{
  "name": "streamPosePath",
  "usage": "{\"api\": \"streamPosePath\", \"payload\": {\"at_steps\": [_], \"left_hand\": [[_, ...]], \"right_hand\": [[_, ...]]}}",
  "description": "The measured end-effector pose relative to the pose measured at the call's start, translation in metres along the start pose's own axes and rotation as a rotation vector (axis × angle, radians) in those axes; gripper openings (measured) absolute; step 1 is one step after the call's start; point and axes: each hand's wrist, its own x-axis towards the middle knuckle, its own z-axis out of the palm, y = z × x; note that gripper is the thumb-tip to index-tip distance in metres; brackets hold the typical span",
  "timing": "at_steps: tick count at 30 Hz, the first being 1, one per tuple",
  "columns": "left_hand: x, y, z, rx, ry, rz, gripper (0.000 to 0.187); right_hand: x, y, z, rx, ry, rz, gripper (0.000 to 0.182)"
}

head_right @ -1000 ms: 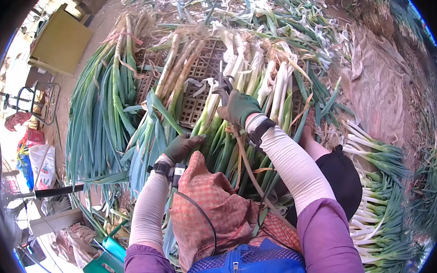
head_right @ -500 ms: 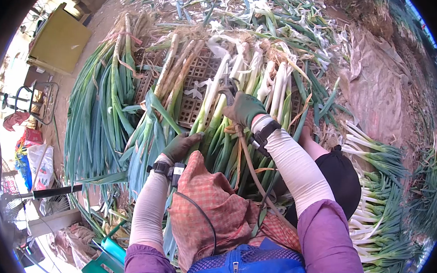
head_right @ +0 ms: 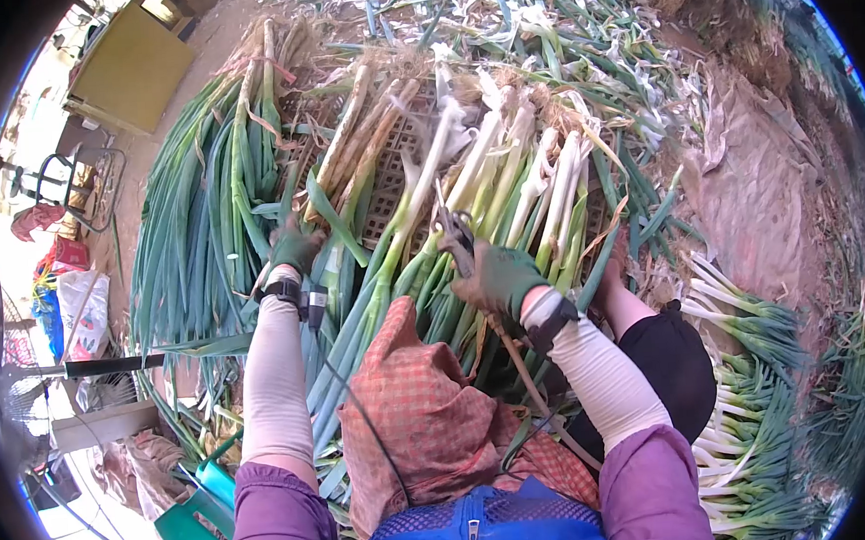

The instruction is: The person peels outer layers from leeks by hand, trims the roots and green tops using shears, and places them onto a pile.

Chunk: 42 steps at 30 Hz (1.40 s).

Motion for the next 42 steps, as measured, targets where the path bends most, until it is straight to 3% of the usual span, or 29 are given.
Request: {"api": "streamPosePath", "payload": {"at_steps": [1,5,8,12,13,16,18,21,23,24,27,28,31,32,36,39,42], "left_hand": [[0.002,-0.001,-0.001,0.009,-0.138,-0.054,0.078],[-0.009,0.015,-0.022,0.081,-0.136,-0.006,0.069],[-0.015,0.017,-0.018,0.237,-0.078,0.115,0.055],[-0.034,0.070,-0.046,-0.001,0.024,0.354,0.042],[-0.046,0.103,-0.065,0.043,-0.069,0.279,0.046],[-0.030,0.137,-0.041,-0.061,-0.181,0.327,0.058],[-0.023,0.140,-0.008,-0.099,-0.258,0.356,0.057],[-0.021,0.096,0.046,-0.094,-0.535,0.388,0.064],[-0.018,0.061,0.075,-0.615,-0.736,0.202,0.076],[-0.050,0.086,0.025,-0.813,-0.786,0.023,0.075],[-0.053,0.077,0.031,-0.992,-0.798,0.021,0.064],[-0.057,0.083,0.019,-0.802,-0.752,0.042,0.060],[-0.056,0.078,0.042,-0.771,-0.715,0.068,0.058],[-0.058,0.081,0.038,-0.730,-0.731,0.114,0.052],[-0.055,0.079,0.046,-0.745,-0.677,-0.007,0.044],[-0.058,0.078,0.053,-0.734,-0.606,0.088,0.047],[-0.067,0.084,0.053,-0.780,-0.563,-0.017,0.048]], "right_hand": [[-0.003,0.002,0.004,-0.008,0.001,0.012,0.068],[-0.012,0.004,0.021,0.019,0.007,0.036,0.070],[-0.013,0.003,0.023,0.072,0.029,0.030,0.069],[-0.011,0.012,0.035,0.243,0.052,0.020,0.067],[-0.010,0.013,0.035,0.307,0.059,0.010,0.067],[-0.009,0.015,0.044,0.466,0.093,-0.051,0.063],[-0.015,0.014,0.040,0.496,0.131,-0.082,0.063],[-0.032,0.019,0.037,0.511,0.165,-0.118,0.064],[-0.044,0.023,0.037,0.465,0.112,-0.107,0.065],[-0.059,0.015,0.030,0.475,-0.002,-0.127,0.064],[-0.069,0.000,0.036,0.346,-0.080,-0.146,0.063],[-0.058,0.010,0.054,0.297,0.019,-0.157,0.062],[-0.047,0.009,0.051,0.331,0.111,-0.090,0.062],[-0.051,0.006,0.041,0.399,0.022,-0.069,0.065],[-0.062,0.007,0.050,0.213,-0.032,-0.109,0.068],[-0.058,0.008,0.056,0.228,0.021,-0.113,0.067],[-0.052,0.007,0.046,0.259,0.055,-0.140,0.066]]}}
